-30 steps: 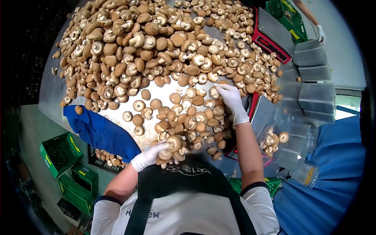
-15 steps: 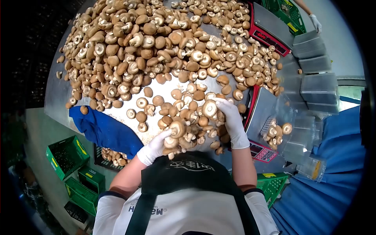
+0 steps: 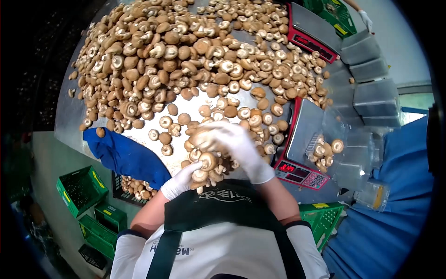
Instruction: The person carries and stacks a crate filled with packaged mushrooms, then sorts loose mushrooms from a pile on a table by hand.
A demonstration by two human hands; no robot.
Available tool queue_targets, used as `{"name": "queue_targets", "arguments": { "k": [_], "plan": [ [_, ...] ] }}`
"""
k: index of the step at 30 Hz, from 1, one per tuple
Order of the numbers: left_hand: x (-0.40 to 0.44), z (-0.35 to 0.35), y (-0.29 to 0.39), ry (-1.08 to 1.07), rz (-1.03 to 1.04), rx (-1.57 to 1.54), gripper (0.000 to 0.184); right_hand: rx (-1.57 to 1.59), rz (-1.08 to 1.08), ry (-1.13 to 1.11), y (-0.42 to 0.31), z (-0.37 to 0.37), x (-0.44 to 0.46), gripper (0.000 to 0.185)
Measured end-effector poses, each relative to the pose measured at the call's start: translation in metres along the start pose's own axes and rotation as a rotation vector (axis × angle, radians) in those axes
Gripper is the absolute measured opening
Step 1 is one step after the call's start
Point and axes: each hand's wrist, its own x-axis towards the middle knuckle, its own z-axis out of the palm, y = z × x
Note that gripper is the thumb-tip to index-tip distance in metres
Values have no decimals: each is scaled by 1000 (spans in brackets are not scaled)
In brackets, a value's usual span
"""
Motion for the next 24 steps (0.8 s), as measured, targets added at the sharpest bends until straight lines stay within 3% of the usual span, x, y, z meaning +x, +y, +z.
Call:
{"name": "queue_targets", "arguments": {
  "k": [2, 3, 4, 6, 7, 8, 9, 10, 11, 14, 18, 20, 21, 22, 23, 24],
  "plan": [
    [-5, -23, -17, 59, -39, 19, 51, -9, 76, -280, -7, 35, 0, 30],
    [-3, -36, -25, -15, -55, -72, 51, -182, -179, -371, 9, 44, 5, 33],
    [-1, -38, -27, -89, -68, -165, 51, -288, -391, -317, 18, 49, 8, 32],
    [-10, -13, -19, 54, -33, -10, 55, -482, -350, -191, 3, 34, 19, 29],
    [-12, -10, -17, 103, -22, 55, 58, -327, 157, -52, -17, 23, 26, 27],
    [-14, -2, -14, 150, -14, 121, 61, -376, -10, 140, 37, -12, 51, 33],
    [-18, 28, 1, 229, -33, 186, 62, -904, -357, 355, 27, -44, 60, 35],
    [-19, 25, 4, 162, -60, 182, 61, -949, -236, 515, 33, -76, 69, 39],
    [-17, 27, 4, 187, -13, 136, 61, -1191, -162, 664, 46, -105, 78, 44],
    [-13, -5, 2, 97, 10, -9, 57, -1455, 21, 730, 80, -168, 91, 38],
    [0, -7, 9, 136, 87, 33, 58, -1144, 145, 762, 62, -172, 89, 37],
    [4, -1, 13, 189, 80, 26, 60, -800, 43, 827, 57, -165, 77, 44],
    [1, 6, 15, 209, 52, 47, 61, -454, -87, 787, 83, -177, 84, 48],
    [2, -6, 15, 139, -4, 26, 58, -411, -237, 785, 93, -178, 76, 48],
    [0, -9, 16, 168, -12, -8, 56, 77, -144, 701, 76, -161, 56, 40],
    [2, -8, 14, 185, -19, -41, 55, 38, -145, 543, 47, -141, 23, 41]
  ]
}}
